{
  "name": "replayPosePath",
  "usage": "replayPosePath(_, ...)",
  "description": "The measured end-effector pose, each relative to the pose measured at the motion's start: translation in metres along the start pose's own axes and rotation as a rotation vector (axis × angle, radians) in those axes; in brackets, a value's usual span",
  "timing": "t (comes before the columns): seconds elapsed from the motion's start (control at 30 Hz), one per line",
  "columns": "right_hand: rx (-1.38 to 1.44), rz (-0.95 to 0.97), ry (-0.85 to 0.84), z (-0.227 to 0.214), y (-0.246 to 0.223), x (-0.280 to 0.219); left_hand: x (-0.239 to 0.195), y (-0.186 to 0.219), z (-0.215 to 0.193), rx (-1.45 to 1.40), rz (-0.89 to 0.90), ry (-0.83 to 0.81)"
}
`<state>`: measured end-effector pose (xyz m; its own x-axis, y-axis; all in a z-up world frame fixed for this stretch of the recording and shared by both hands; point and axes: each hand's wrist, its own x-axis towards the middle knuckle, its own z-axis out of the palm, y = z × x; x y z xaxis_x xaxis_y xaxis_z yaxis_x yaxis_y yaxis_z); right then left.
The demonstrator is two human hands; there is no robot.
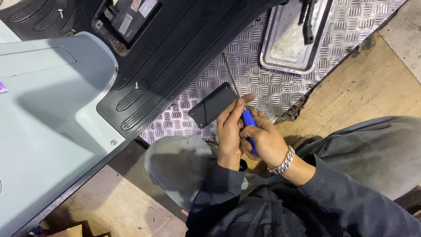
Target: The person works on the battery compartment of a scooter, connecting wires and securing components. They use a screwdriver to tighten screws on the floorboard area and handle small electrical connectors.
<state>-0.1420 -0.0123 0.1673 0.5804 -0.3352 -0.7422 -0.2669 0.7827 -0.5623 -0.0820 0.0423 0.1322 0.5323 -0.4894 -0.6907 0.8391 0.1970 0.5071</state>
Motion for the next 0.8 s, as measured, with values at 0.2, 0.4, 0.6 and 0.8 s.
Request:
replayPosePath(0.2, -0.866, 0.058, 0.107, -0.012, -0.010, 0.011, 0.009, -0.025, -0.006, -0.158, 0.043, -0.039)
replayPosePath(0.4, -1.767, 0.010, 0.176, -0.007, -0.019, 0.008, 0.006, -0.049, 0.018, -0.700, 0.063, -0.284)
replayPosePath(0.6, -1.926, 0.034, 0.057, 0.000, -0.034, -0.002, 0.012, -0.044, 0.007, -0.665, 0.042, -0.247)
replayPosePath(0.8, 0.522, 0.140, -0.172, -0.001, -0.021, -0.033, 0.016, -0.017, -0.007, -0.332, -0.025, -0.217)
